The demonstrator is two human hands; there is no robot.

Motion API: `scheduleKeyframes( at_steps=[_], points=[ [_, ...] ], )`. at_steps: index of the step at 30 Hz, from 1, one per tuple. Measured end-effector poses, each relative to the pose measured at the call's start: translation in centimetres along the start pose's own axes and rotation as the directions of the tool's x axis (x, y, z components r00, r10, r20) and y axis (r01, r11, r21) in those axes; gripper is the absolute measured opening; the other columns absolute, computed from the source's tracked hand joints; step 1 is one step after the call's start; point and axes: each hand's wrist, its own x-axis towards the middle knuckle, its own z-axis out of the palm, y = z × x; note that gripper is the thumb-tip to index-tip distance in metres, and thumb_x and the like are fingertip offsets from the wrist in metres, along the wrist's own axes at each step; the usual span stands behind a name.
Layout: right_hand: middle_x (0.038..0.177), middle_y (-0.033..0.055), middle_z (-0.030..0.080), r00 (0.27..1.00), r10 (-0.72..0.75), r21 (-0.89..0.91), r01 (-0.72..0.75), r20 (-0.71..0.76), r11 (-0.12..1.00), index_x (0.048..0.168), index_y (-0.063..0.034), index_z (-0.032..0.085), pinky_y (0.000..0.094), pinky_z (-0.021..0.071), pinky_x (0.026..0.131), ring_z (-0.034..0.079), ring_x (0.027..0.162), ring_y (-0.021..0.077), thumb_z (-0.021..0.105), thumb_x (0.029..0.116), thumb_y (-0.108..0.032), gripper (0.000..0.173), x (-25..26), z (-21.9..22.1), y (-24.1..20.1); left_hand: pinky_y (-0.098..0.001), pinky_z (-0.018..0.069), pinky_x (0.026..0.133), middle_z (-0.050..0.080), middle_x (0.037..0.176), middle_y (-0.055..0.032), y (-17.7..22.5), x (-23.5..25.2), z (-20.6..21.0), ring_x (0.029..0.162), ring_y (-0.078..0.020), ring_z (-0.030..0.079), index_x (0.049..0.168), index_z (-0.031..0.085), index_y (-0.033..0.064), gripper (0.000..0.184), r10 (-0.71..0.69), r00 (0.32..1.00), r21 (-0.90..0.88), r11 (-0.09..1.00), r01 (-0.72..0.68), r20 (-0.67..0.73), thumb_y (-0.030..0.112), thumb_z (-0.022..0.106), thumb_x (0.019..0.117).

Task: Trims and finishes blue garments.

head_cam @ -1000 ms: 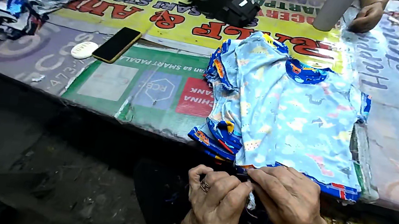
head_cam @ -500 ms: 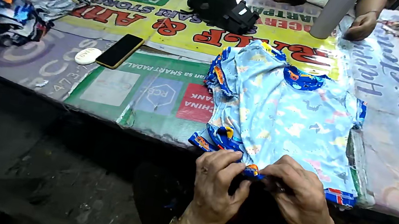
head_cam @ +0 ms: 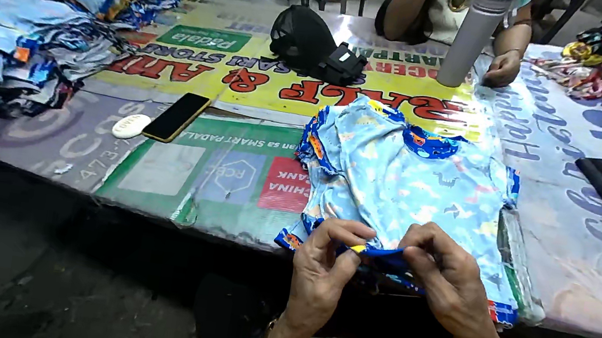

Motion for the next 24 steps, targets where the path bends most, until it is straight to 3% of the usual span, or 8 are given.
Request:
scheduleKeyframes(
  at_steps=[3,6,11,14,18,21,24],
  points=[
    [0.082,-0.0087,0.055,0.998,0.045,0.023,-0.044,-0.036,0.999,0.096,-0.0085,0.058,0.0073,0.0439,0.061,0.051,0.07,-0.0088,0.049,0.1077,-0.018,0.018,1.2,0.3,0.4,-0.0275,0.0585,0.085,0.071,0.097,-0.0041,0.2,0.3,-0.1,0.091,-0.0097,0.07,0.104,0.066,0.0067,0.01,-0.173,0.983,-0.235,0.96,0.155,-0.06,0.001,0.062,0.096],
    [0.079,-0.0073,0.056,0.996,0.062,-0.032,-0.064,-0.056,0.997,0.094,-0.0066,0.059,0.0075,0.0454,0.063,0.053,0.07,-0.0078,0.051,0.1057,-0.013,0.016,1.8,0.7,0.9,-0.0274,0.0579,0.085,0.07,0.095,-0.0008,0.5,0.5,-0.4,0.089,-0.0083,0.069,0.11,0.061,0.0094,0.014,-0.235,0.968,-0.276,0.94,0.202,-0.091,0.003,0.06,0.0977],
    [0.098,0.0033,0.064,0.993,-0.026,-0.345,-0.017,-0.118,0.939,0.105,-0.0037,0.071,0.0137,0.0524,0.077,0.061,0.087,0.0006,0.056,0.1049,-0.021,0.022,1.3,0.5,1.3,-0.023,0.0576,0.08,0.071,0.094,0.0014,1.1,0.4,0.3,0.087,-0.0052,0.069,0.117,0.052,0.006,0.022,-0.126,0.99,-0.009,0.992,0.126,-0.065,-0.004,0.056,0.0981],
    [0.09,-0.0016,0.06,0.983,-0.085,-0.288,0.036,-0.162,0.957,0.105,-0.0036,0.07,0.0074,0.0463,0.071,0.055,0.08,-0.0057,0.058,0.1049,-0.027,0.026,1.0,0.0,-0.4,-0.0187,0.0579,0.076,0.07,0.098,0.0013,1.8,0.5,1.1,0.085,-0.0024,0.069,0.114,0.052,0.002,0.019,-0.045,0.997,0.193,0.979,0.057,-0.068,-0.004,0.057,0.0963],
    [0.086,0.0,0.06,0.996,-0.055,-0.22,0.039,-0.069,0.975,0.106,0.0005,0.069,0.0071,0.0422,0.064,0.05,0.072,-0.0059,0.075,0.0943,-0.029,0.033,0.9,0.7,-1.6,-0.0185,0.059,0.081,0.069,0.101,-0.0039,1.9,0.4,1.9,0.089,-0.002,0.068,0.11,0.056,-0.0034,0.013,0.081,0.997,0.402,0.913,-0.071,-0.006,-0.001,0.059,0.0977],
    [0.087,0.004,0.064,0.996,-0.061,-0.183,0.048,-0.066,0.982,0.1,0.0005,0.07,0.0106,0.0489,0.068,0.058,0.076,-0.0002,0.07,0.0971,-0.019,0.02,1.0,1.6,-0.8,-0.0176,0.0584,0.084,0.068,0.104,-0.0031,1.7,0.0,1.9,0.091,-0.0012,0.068,0.114,0.059,0.0013,0.014,0.134,0.991,0.514,0.849,-0.124,0.018,0.008,0.058,0.1024],
    [0.088,0.0053,0.065,0.993,-0.068,-0.08,0.06,-0.094,0.995,0.097,0.0008,0.072,0.0138,0.0526,0.073,0.062,0.081,0.0034,0.068,0.0978,-0.013,0.015,1.1,2.0,0.0,-0.0152,0.058,0.082,0.068,0.103,-0.0012,1.2,-0.2,1.7,0.087,0.002,0.068,0.117,0.059,0.0052,0.017,0.152,0.988,0.58,0.804,-0.128,0.006,0.01,0.061,0.1011]
  ],
)
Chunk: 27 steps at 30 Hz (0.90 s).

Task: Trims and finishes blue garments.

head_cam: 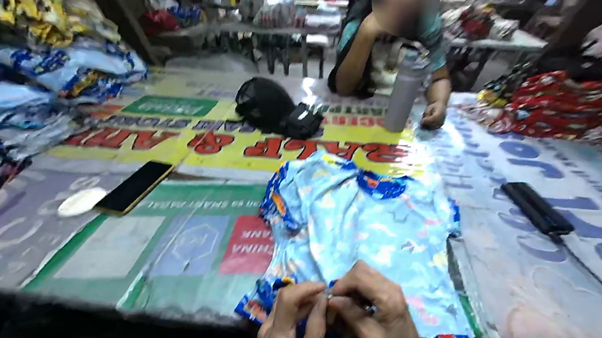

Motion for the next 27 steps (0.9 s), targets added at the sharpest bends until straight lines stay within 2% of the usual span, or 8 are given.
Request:
scheduleKeyframes(
  at_steps=[3,5,9,14,19,24,27],
  points=[
    [0.089,0.0064,0.067,1.0,0.014,0.056,-0.013,-0.015,0.998,0.097,0.0019,0.072,0.015,0.0535,0.074,0.063,0.082,0.0044,0.068,0.097,-0.01,0.012,-0.2,0.5,0.9,-0.0151,0.0576,0.082,0.07,0.096,-0.0052,-0.1,0.0,-0.1,0.085,0.003,0.068,0.113,0.057,-0.0013,0.019,0.01,1.0,0.067,0.998,-0.011,0.009,0.002,0.064,0.0954],
    [0.088,0.007,0.068,1.0,0.008,0.035,-0.008,-0.026,0.999,0.096,0.0025,0.072,0.0146,0.0533,0.073,0.064,0.08,0.0039,0.067,0.0974,-0.009,0.013,-0.4,0.9,1.3,-0.0142,0.057,0.077,0.071,0.089,-0.0062,-0.2,0.1,-0.1,0.079,0.0026,0.068,0.111,0.056,-0.0044,0.02,0.012,1.0,0.104,0.994,-0.015,0.025,0.0,0.063,0.0935],
    [0.086,0.0064,0.069,0.998,0.023,-0.002,-0.024,-0.056,1.0,0.096,0.0019,0.073,0.0143,0.0533,0.072,0.064,0.079,0.0033,0.067,0.0976,-0.011,0.014,-0.9,1.5,1.9,-0.0139,0.0559,0.068,0.072,0.081,-0.0037,-0.2,0.0,-0.2,0.071,0.0023,0.067,0.113,0.056,-0.0053,0.022,-0.045,0.998,0.121,0.992,0.04,0.042,-0.002,0.063,0.0919],
    [0.084,0.006,0.069,0.992,0.087,0.068,-0.081,-0.093,0.994,0.096,0.0032,0.071,0.012,0.0517,0.066,0.062,0.072,0.0004,0.07,0.0928,-0.005,0.009,-1.1,2.3,2.2,-0.0125,0.0532,0.063,0.07,0.077,-0.0009,-0.7,0.2,-0.3,0.066,0.004,0.063,0.112,0.057,-0.0046,0.022,-0.083,0.996,0.095,0.992,0.08,0.023,-0.002,0.063,0.0912],
    [0.078,0.006,0.068,0.991,0.115,0.057,-0.111,-0.074,0.992,0.094,0.0037,0.069,0.0123,0.0499,0.063,0.06,0.067,-0.0002,0.066,0.0966,-0.008,0.012,-1.2,2.7,2.5,-0.0123,0.0531,0.061,0.069,0.077,0.001,-0.9,0.2,-0.4,0.065,0.005,0.062,0.108,0.057,-0.0029,0.02,-0.143,0.99,0.065,0.988,0.142,0.012,-0.005,0.063,0.0895],
    [0.077,0.0015,0.065,0.963,0.264,0.256,-0.24,-0.062,0.936,0.094,0.0039,0.067,0.0136,0.051,0.061,0.06,0.066,-0.0022,0.063,0.0947,0.0,0.005,-1.2,2.8,2.2,-0.0143,0.0534,0.06,0.068,0.08,0.0083,-1.2,0.5,-0.5,0.066,0.0048,0.062,0.106,0.054,0.0033,0.023,-0.301,0.954,-0.106,0.948,0.299,-0.002,-0.01,0.059,0.0885],
    [0.078,-0.0019,0.066,0.942,0.33,0.348,-0.292,-0.055,0.891,0.095,0.0011,0.067,0.0145,0.0512,0.062,0.06,0.067,-0.0027,0.064,0.0931,0.003,0.004,-1.1,2.7,2.2,-0.0164,0.0564,0.067,0.07,0.086,0.0074,-1.5,0.5,-0.4,0.073,0.0035,0.066,0.11,0.053,0.0015,0.023,-0.298,0.954,-0.15,0.942,0.301,0.04,-0.009,0.06,0.0904]
  ],
)
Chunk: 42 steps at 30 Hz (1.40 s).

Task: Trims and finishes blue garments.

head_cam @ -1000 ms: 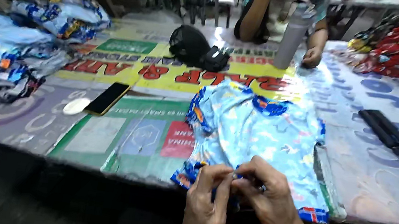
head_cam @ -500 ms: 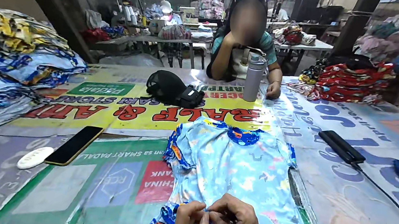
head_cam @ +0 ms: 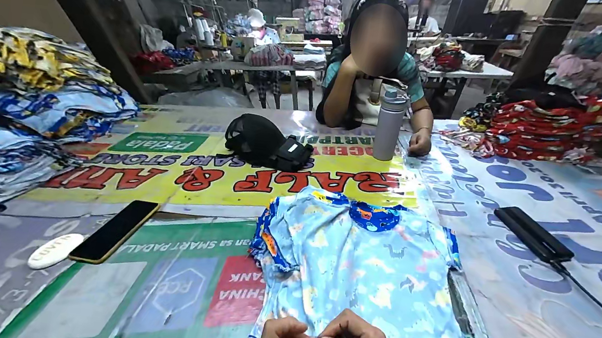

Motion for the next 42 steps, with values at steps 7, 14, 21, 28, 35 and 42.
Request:
scheduleKeyframes(
  at_steps=[7,14,21,28,35,42],
  points=[
    [0.084,-0.0031,0.066,1.0,-0.027,0.086,0.028,-0.009,0.996,0.095,-0.0006,0.07,0.0121,0.0486,0.061,0.057,0.068,-0.0044,0.066,0.0935,-0.001,0.005,0.1,-0.3,0.8,-0.0168,0.0566,0.068,0.068,0.09,0.0081,0.0,0.0,0.0,0.075,0.0031,0.065,0.109,0.053,0.0037,0.025,-0.075,0.997,-0.053,0.996,0.075,-0.008,-0.011,0.059,0.0889],
    [0.094,0.0022,0.063,0.959,-0.261,0.109,0.249,0.113,0.962,0.095,-0.0021,0.068,0.0139,0.0516,0.079,0.061,0.091,0.0014,0.068,0.0966,-0.008,0.007,0.0,-0.9,1.9,-0.0164,0.0568,0.068,0.066,0.089,0.0092,-0.2,0.1,0.0,0.076,0.0028,0.065,0.103,0.055,0.0084,0.026,-0.073,0.997,-0.11,0.991,0.072,-0.011,-0.013,0.058,0.0886],
    [0.093,-0.0001,0.062,0.969,-0.239,0.102,0.233,0.056,0.967,0.095,-0.0044,0.067,0.0125,0.0512,0.076,0.06,0.088,-0.0002,0.067,0.0977,-0.01,0.007,0.1,-1.2,1.5,-0.0163,0.0561,0.079,0.072,0.093,0.0033,-0.7,-0.1,-0.7,0.087,0.0017,0.066,0.097,0.071,0.0049,0.02,0.071,0.988,0.032,0.997,-0.076,0.137,-0.008,0.056,0.094],
    [0.09,-0.0003,0.061,0.962,-0.259,0.062,0.254,0.085,0.965,0.094,-0.0034,0.068,0.0121,0.0504,0.075,0.059,0.086,-0.0006,0.068,0.0978,-0.012,0.009,0.5,-1.7,0.7,-0.0179,0.057,0.075,0.069,0.093,-0.0044,-0.3,0.3,-1.5,0.083,-0.003,0.066,0.102,0.07,-0.0011,0.01,0.078,0.952,0.106,0.988,-0.114,0.297,0.005,0.066,0.0953],
    [0.089,0.003,0.063,0.959,-0.216,-0.162,0.246,0.186,0.956,0.098,0.0018,0.067,0.0109,0.0491,0.069,0.058,0.079,-0.0013,0.066,0.098,-0.009,0.011,0.6,-2.6,-1.5,-0.0147,0.0545,0.064,0.07,0.082,0.0018,0.0,1.6,-2.3,0.069,0.001,0.064,0.1,0.07,0.0031,0.013,0.074,0.917,0.082,0.99,-0.115,0.392,0.013,0.062,0.1005],
    [0.096,-0.0009,0.066,0.948,0.038,-0.423,0.104,0.316,0.9,0.115,-0.005,0.063,0.0128,0.0518,0.066,0.06,0.077,-0.0034,0.068,0.0974,-0.032,0.033,1.4,-6.0,-4.2,-0.0144,0.0501,0.059,0.063,0.075,0.0054,1.6,3.3,-3.0,0.063,0.0019,0.058,0.103,0.063,0.0043,0.014,-0.047,0.873,0.049,0.998,0.026,0.486,0.015,0.055,0.1055]
  ],
)
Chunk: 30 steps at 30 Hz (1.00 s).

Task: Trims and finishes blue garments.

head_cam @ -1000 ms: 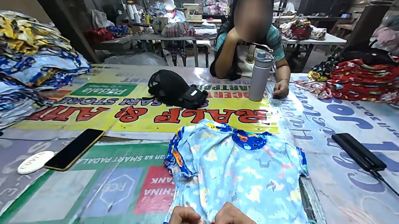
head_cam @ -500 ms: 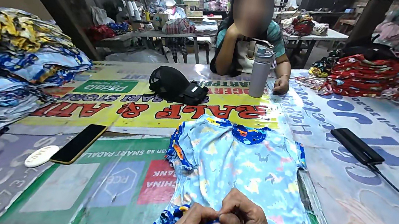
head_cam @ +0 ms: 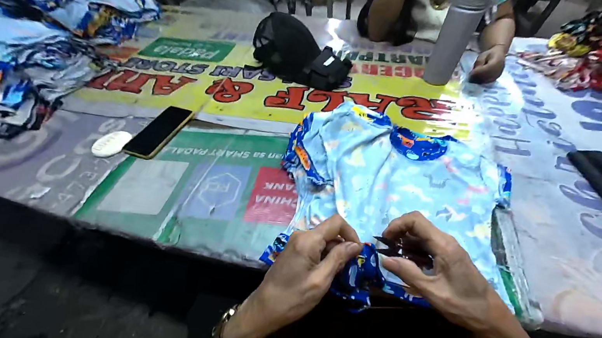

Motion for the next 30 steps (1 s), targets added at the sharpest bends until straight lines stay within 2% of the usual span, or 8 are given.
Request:
scheduleKeyframes(
  at_steps=[6,8,14,16,19,22,30],
  points=[
    [0.094,-0.0048,0.066,0.992,0.009,-0.126,0.007,0.125,0.992,0.11,-0.0109,0.07,0.0127,0.0468,0.063,0.056,0.073,-0.0039,0.067,0.0982,-0.037,0.029,0.8,-1.5,0.3,-0.0149,0.0515,0.061,0.061,0.075,0.0051,0.1,0.6,0.1,0.065,0.0016,0.059,0.103,0.061,0.0046,0.017,0.053,0.999,0.053,0.997,-0.053,0.007,0.017,0.051,0.1079],
    [0.093,-0.0046,0.065,0.987,0.007,-0.094,0.008,0.162,0.996,0.109,-0.0106,0.071,0.0123,0.0447,0.061,0.054,0.071,-0.0039,0.069,0.0974,-0.036,0.028,1.1,-1.6,0.3,-0.0143,0.0497,0.06,0.061,0.074,0.0034,0.2,0.7,0.1,0.063,0.0017,0.057,0.102,0.062,0.0029,0.019,0.095,0.995,0.112,0.989,-0.095,0.009,0.018,0.051,0.1078],
    [0.091,-0.0026,0.066,0.968,-0.041,0.073,0.023,0.246,0.997,0.107,-0.0045,0.069,0.0109,0.0489,0.066,0.058,0.076,-0.0041,0.071,0.0962,-0.028,0.026,1.8,-1.9,0.2,-0.0134,0.0461,0.059,0.06,0.072,0.0014,0.6,1.0,-0.1,0.061,0.0016,0.054,0.101,0.065,0.0013,0.02,0.168,0.985,0.214,0.961,-0.174,0.047,0.018,0.054,0.1067],
    [0.092,-0.0033,0.066,0.967,-0.037,0.085,0.016,0.25,0.996,0.107,-0.0047,0.07,0.0106,0.049,0.067,0.059,0.077,-0.0043,0.071,0.0965,-0.027,0.025,1.8,-2.2,0.2,-0.0135,0.0486,0.061,0.063,0.074,0.0011,0.6,1.1,-0.2,0.063,0.0018,0.057,0.101,0.065,0.0016,0.02,0.173,0.984,0.214,0.96,-0.178,0.044,0.017,0.055,0.1063],
    [0.092,-0.0039,0.066,0.975,-0.027,0.073,0.011,0.222,0.997,0.107,-0.0053,0.07,0.0101,0.0508,0.068,0.06,0.078,-0.0043,0.071,0.0961,-0.026,0.023,1.7,-2.5,0.0,-0.013,0.0468,0.06,0.062,0.074,0.0015,0.6,1.2,0.0,0.063,0.0023,0.055,0.101,0.066,0.0017,0.019,0.179,0.983,0.214,0.96,-0.181,0.03,0.017,0.056,0.106],
    [0.091,-0.005,0.067,0.984,-0.026,0.004,0.026,0.177,1.0,0.106,-0.0074,0.072,0.0099,0.0491,0.065,0.059,0.075,-0.0043,0.071,0.0955,-0.026,0.021,1.6,-3.0,-0.5,-0.0127,0.048,0.061,0.065,0.075,0.0012,0.8,1.2,0.2,0.064,0.0028,0.057,0.101,0.067,0.0017,0.019,0.201,0.98,0.24,0.951,-0.196,0.005,0.017,0.057,0.1053],
    [0.088,-0.0056,0.066,0.974,-0.029,-0.021,0.034,0.226,0.999,0.102,-0.0088,0.072,0.0104,0.0493,0.063,0.059,0.074,-0.0042,0.071,0.0955,-0.027,0.019,2.1,-2.4,-0.8,-0.0129,0.049,0.062,0.067,0.077,-0.0004,1.2,1.3,0.5,0.065,0.0022,0.059,0.099,0.068,0.0013,0.016,0.269,0.963,0.313,0.916,-0.251,-0.016,0.014,0.061,0.1031]
  ],
)
